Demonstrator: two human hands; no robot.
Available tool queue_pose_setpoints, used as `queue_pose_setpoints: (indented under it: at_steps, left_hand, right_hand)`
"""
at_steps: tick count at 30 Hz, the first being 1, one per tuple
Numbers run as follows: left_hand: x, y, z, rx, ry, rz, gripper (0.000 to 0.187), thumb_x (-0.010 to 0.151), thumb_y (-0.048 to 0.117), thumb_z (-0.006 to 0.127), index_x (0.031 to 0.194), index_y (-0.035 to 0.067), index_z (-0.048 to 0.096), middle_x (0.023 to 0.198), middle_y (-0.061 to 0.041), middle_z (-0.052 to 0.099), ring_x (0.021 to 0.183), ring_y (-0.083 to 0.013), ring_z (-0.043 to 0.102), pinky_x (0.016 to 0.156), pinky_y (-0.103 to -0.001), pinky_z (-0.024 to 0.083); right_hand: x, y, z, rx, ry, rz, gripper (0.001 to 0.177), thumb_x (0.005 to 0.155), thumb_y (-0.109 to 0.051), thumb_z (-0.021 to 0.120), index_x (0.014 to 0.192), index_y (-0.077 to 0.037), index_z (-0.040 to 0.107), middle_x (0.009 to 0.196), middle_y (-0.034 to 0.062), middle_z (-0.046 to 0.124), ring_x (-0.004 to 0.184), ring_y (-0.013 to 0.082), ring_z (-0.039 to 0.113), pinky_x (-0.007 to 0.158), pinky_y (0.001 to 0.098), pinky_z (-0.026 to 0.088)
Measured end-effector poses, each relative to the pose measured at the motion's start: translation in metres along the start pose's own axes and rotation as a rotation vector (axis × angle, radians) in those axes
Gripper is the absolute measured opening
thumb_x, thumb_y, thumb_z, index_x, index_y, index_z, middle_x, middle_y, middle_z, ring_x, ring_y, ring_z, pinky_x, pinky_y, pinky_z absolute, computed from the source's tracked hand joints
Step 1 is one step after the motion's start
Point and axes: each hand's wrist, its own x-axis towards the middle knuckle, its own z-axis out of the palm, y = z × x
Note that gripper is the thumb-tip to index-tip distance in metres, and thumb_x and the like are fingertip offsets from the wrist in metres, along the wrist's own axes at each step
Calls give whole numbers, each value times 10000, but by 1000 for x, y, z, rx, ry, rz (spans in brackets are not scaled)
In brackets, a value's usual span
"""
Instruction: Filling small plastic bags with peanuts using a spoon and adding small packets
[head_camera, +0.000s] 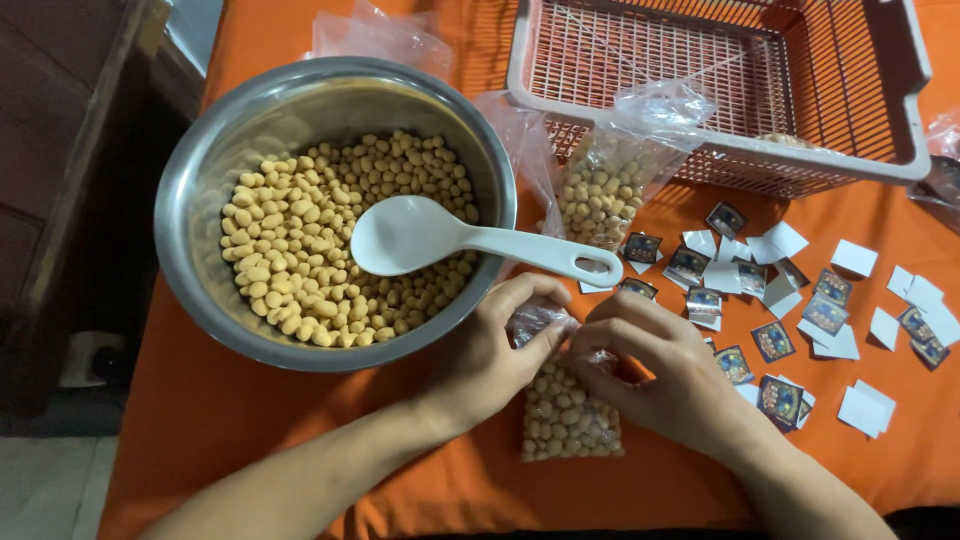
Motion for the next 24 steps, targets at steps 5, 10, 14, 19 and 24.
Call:
queue_pose_setpoints:
  at_steps: [5, 10, 14, 19, 24]
  left_hand:
    - [-1, -1, 0, -26, 0, -10, 120, 791, 83, 633, 890, 118, 575, 839, -13, 592, 796, -136, 574, 791, -244, 451]
    - [-4, -10, 4, -232, -65, -111, 180, 816, 4, 586, 973, 89, 565, 899, -19, 572, 845, -110, 585, 803, -216, 492]
    - [-3, -9, 4, -253, -82, -92, 206, 808, 65, 563, 1013, 80, 550, 911, -23, 586, 855, -108, 580, 804, -215, 470]
    - [0, -3, -1, -101, -91, -57, 165, 805, 168, 634, 946, 104, 575, 911, -1, 627, 823, -112, 602, 747, -222, 480]
    - [0, -2, 0, -145, -43, -51, 93, 838, 108, 590, 930, 101, 581, 875, -9, 580, 815, -111, 575, 786, -225, 465]
  right_hand:
    - [3, -3, -2, 24, -60, -88, 67, 838, -74, 570, 894, -45, 592, 889, 100, 556, 743, 222, 549, 654, 301, 457]
    - [1, 1, -4, -82, -84, -120, 91, 844, -58, 517, 859, -56, 607, 930, 109, 541, 774, 269, 509, 654, 348, 443]
    - [2, 0, -5, -98, -109, -146, 129, 844, -63, 505, 868, -37, 629, 911, 99, 547, 766, 269, 497, 660, 360, 439]
    - [0, 2, -7, -165, -152, -196, 93, 838, -46, 486, 808, -40, 574, 926, 115, 544, 735, 293, 456, 648, 391, 418]
    - [0, -1, -18, 47, -95, 12, 194, 860, -80, 493, 1025, -42, 586, 952, 106, 627, 812, 230, 615, 712, 319, 505]
